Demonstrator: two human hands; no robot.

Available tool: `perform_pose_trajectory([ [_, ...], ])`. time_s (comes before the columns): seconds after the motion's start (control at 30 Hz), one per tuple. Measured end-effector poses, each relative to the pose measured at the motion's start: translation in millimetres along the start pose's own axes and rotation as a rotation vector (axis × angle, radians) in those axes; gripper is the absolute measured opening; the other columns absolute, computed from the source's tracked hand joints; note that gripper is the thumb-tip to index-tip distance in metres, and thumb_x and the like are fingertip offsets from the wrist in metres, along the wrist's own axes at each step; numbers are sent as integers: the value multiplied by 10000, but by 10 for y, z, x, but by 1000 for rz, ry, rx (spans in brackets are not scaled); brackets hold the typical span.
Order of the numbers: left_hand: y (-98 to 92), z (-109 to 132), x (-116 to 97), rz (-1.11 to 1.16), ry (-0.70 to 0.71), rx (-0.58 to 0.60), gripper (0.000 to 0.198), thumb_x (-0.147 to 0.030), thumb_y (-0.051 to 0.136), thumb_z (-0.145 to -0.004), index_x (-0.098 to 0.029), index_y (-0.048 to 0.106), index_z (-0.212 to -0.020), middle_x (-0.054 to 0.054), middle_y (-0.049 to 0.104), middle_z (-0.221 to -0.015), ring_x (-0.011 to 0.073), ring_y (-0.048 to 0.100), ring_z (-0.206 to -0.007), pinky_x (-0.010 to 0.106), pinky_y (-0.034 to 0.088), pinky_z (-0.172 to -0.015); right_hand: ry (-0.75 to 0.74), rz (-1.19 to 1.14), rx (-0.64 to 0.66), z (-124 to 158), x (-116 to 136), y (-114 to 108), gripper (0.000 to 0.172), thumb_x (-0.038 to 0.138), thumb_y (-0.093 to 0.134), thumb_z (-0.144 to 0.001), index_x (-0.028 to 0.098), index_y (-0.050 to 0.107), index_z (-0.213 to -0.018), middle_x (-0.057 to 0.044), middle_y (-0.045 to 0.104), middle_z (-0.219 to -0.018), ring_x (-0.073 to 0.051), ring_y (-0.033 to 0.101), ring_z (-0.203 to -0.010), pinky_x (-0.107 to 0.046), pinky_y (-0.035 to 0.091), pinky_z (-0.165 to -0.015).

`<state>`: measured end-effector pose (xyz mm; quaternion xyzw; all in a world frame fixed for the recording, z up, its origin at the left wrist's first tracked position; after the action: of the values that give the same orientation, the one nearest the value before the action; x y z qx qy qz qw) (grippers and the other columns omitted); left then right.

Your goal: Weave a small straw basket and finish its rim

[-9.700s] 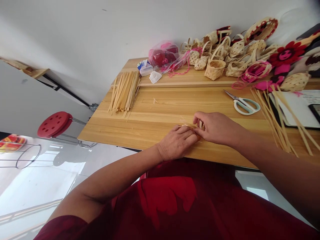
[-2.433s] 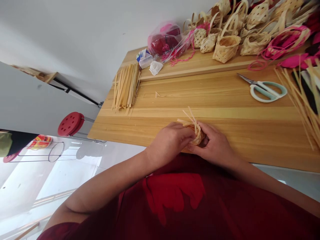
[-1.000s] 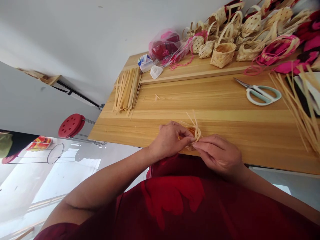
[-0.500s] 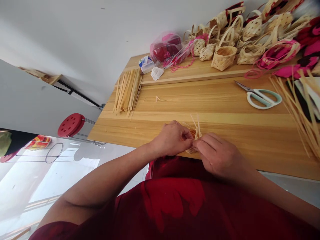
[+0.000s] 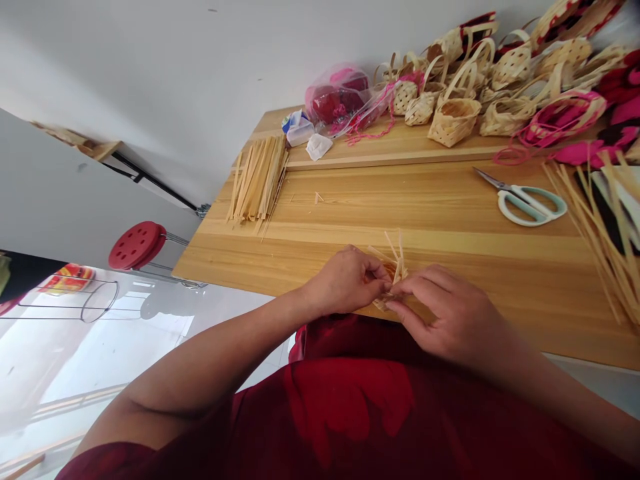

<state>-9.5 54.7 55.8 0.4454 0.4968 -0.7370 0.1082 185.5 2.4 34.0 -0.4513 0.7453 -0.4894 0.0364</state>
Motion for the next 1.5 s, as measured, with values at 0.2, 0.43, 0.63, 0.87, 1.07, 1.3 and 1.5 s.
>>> perform_pose_trajectory([
  [0.2,-84,32,23,59,75,102,111,-138,707,-885,-192,802,-865,19,823,-908,162,745,-894,289,553,-927,49,-19,-44,13,-5,33,118,125,634,-978,214,647,-901,-43,690,-828,-209,671,-782,-363,533,-718],
  [0.43,-92,66,86,71,96,48,84,-126,747,-859,-187,805,-851,22,820,-902,169,749,-917,275,550,-898,114,-52,-135,59,-27,83,77,158,700,-966,217,670,-1006,-37,754,-902,-199,719,-824,-335,551,-739],
  [0.63,-57,84,71,81,80,15,91,-130,754,-844,-201,795,-806,15,823,-881,176,752,-936,290,560,-926,115,-94,-120,64,-18,91,85,147,694,-968,232,702,-972,-30,743,-867,-187,707,-793,-325,567,-728],
  [0.87,-85,26,84,106,43,109,102,-177,728,-870,-207,823,-849,12,828,-896,171,749,-905,283,564,-901,-52,-61,-38,62,-96,60,186,85,612,-972,206,743,-1024,-67,740,-922,-206,703,-823,-331,572,-721],
  [1.07,-85,-36,73,133,-118,146,105,-178,734,-826,-192,837,-840,6,817,-840,144,730,-804,249,539,-793,-177,14,16,46,-133,16,280,23,537,-965,191,744,-1051,-77,746,-947,-200,688,-827,-322,578,-723],
  [1.3,-146,-104,26,178,-209,218,89,-223,784,-772,-188,841,-829,-7,800,-770,129,702,-731,239,525,-732,-96,-124,-29,58,-163,25,214,80,608,-977,228,744,-1048,-65,752,-999,-197,732,-888,-319,614,-771],
  [1.5,-116,-119,21,136,-204,211,90,-220,777,-762,-187,841,-815,-3,804,-780,142,704,-747,251,527,-757,-44,-157,-59,32,-123,30,154,130,632,-991,246,731,-979,-49,738,-947,-189,732,-856,-324,622,-782],
])
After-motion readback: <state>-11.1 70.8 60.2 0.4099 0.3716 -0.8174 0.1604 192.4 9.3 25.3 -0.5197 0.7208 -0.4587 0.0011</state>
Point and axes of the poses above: each hand's wrist, its own z-axis away from the middle knuckle, its own y-axis out of the palm, x = y × z, the point moved 1 cm from there along -z, towards the middle knuckle
